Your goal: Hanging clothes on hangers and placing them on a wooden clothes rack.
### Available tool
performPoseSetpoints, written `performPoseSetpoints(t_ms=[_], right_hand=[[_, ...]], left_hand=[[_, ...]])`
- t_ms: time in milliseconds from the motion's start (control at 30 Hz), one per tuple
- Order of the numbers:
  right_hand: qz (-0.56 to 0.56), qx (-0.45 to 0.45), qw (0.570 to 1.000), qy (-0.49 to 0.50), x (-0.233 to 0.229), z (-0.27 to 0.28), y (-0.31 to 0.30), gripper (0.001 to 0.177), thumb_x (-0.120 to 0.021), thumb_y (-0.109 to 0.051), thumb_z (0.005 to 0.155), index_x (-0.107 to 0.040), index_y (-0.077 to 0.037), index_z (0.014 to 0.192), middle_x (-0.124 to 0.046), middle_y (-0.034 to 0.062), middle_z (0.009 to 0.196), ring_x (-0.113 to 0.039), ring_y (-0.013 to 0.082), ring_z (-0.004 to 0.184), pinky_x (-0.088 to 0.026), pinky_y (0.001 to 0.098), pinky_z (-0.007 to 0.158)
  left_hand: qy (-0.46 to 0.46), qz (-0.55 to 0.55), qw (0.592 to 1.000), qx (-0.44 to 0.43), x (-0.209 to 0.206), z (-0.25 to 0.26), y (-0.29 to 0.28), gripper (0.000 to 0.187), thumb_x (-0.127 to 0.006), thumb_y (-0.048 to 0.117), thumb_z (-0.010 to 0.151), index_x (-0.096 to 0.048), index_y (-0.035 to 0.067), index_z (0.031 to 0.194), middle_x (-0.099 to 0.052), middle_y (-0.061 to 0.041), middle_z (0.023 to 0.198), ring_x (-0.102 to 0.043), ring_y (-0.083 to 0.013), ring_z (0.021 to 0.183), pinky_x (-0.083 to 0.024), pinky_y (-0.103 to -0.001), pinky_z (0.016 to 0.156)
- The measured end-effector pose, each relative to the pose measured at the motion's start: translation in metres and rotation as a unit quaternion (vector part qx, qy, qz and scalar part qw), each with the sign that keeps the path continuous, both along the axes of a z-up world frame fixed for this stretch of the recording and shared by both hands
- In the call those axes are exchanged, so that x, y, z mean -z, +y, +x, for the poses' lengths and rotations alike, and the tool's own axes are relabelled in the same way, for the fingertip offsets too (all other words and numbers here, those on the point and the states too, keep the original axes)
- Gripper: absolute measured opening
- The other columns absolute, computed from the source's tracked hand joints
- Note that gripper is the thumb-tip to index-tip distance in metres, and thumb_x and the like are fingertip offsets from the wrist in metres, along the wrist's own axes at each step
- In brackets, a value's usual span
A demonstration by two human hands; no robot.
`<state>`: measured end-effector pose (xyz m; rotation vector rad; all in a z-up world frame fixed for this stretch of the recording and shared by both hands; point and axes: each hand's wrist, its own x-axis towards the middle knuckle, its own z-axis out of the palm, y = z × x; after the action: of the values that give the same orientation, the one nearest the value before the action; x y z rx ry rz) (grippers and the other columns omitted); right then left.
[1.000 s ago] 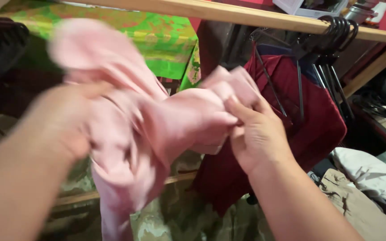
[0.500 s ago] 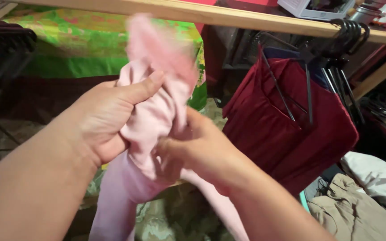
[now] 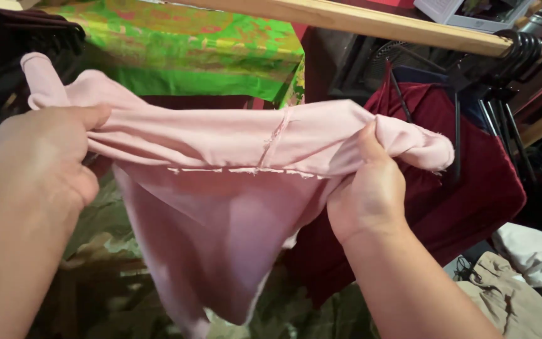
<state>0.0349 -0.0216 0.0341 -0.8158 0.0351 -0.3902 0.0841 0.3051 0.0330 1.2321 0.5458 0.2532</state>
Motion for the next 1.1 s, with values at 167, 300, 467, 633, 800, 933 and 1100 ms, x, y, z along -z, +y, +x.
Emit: performPoseSetpoints(t_ms=[167,300,467,633,800,933,1100], right_hand=[[-0.015,-0.037,0.999,-0.016,-0.023,-0.015,0.015,0.036,-0.046,-0.031,0.103,-0.059,-0.008,0.128,-0.065,0.0042,0.132,-0.060,0.0211,0.126,-0.046,0.0403,0.112],[-0.032,-0.045,0.998,-0.004,-0.031,-0.024,0.038,0.037,-0.045,-0.028,0.105,-0.061,-0.005,0.129,-0.064,0.0076,0.132,-0.059,0.0231,0.126,-0.045,0.0408,0.111],[-0.294,-0.182,0.931,0.116,-0.006,-0.034,0.074,0.032,-0.049,-0.004,0.096,-0.068,0.008,0.119,-0.070,0.0258,0.114,-0.068,0.0435,0.100,-0.052,0.0544,0.090],[-0.678,0.069,0.694,-0.233,-0.028,-0.061,0.097,0.030,-0.066,0.000,0.082,-0.070,0.001,0.112,-0.067,0.0198,0.116,-0.061,0.0343,0.111,-0.049,0.0421,0.097],[-0.473,0.091,0.873,-0.078,-0.016,-0.052,0.071,0.061,-0.076,-0.012,0.085,-0.054,-0.004,0.141,-0.064,0.0135,0.133,-0.065,0.0255,0.124,-0.055,0.0389,0.105],[-0.645,0.106,0.750,-0.099,0.038,-0.027,0.027,0.084,-0.090,-0.011,0.073,-0.048,0.003,0.144,-0.056,0.0185,0.141,-0.051,0.0308,0.129,-0.042,0.0438,0.109],[-0.450,-0.160,0.830,0.286,0.056,-0.025,0.035,0.029,-0.062,-0.015,0.090,-0.072,0.000,0.113,-0.079,0.0104,0.100,-0.072,0.0236,0.093,-0.056,0.0372,0.089]], left_hand=[[0.007,0.089,0.995,0.036,-0.015,-0.008,-0.007,0.052,-0.069,0.020,0.098,-0.054,0.007,0.145,-0.064,-0.007,0.135,-0.056,-0.0262,0.131,-0.043,-0.052,0.101],[0.045,-0.025,0.992,0.114,-0.038,-0.028,-0.042,0.049,-0.063,0.019,0.097,-0.046,0.013,0.143,-0.066,-0.016,0.127,-0.067,-0.0343,0.120,-0.055,-0.058,0.096],[0.036,-0.065,0.952,0.298,-0.032,-0.044,-0.083,0.043,-0.062,0.037,0.096,-0.059,0.010,0.129,-0.064,-0.013,0.121,-0.065,-0.0284,0.110,-0.056,-0.052,0.096],[-0.085,-0.161,0.896,0.406,-0.045,-0.040,-0.101,0.036,-0.062,0.028,0.092,-0.067,0.005,0.120,-0.075,-0.012,0.113,-0.073,-0.0253,0.101,-0.058,-0.044,0.093],[-0.031,-0.186,0.950,0.247,-0.095,-0.034,-0.099,0.035,-0.044,0.019,0.106,-0.060,-0.002,0.129,-0.072,-0.017,0.119,-0.070,-0.0300,0.107,-0.055,-0.047,0.096],[-0.124,-0.247,0.899,0.341,-0.096,-0.009,-0.072,0.038,-0.043,0.014,0.104,-0.058,-0.006,0.132,-0.072,-0.021,0.124,-0.072,-0.0311,0.114,-0.052,-0.046,0.100],[-0.234,-0.318,0.858,0.330,-0.101,0.012,-0.050,0.034,-0.045,0.004,0.101,-0.056,-0.007,0.130,-0.071,-0.020,0.121,-0.068,-0.0327,0.116,-0.050,-0.050,0.105]])
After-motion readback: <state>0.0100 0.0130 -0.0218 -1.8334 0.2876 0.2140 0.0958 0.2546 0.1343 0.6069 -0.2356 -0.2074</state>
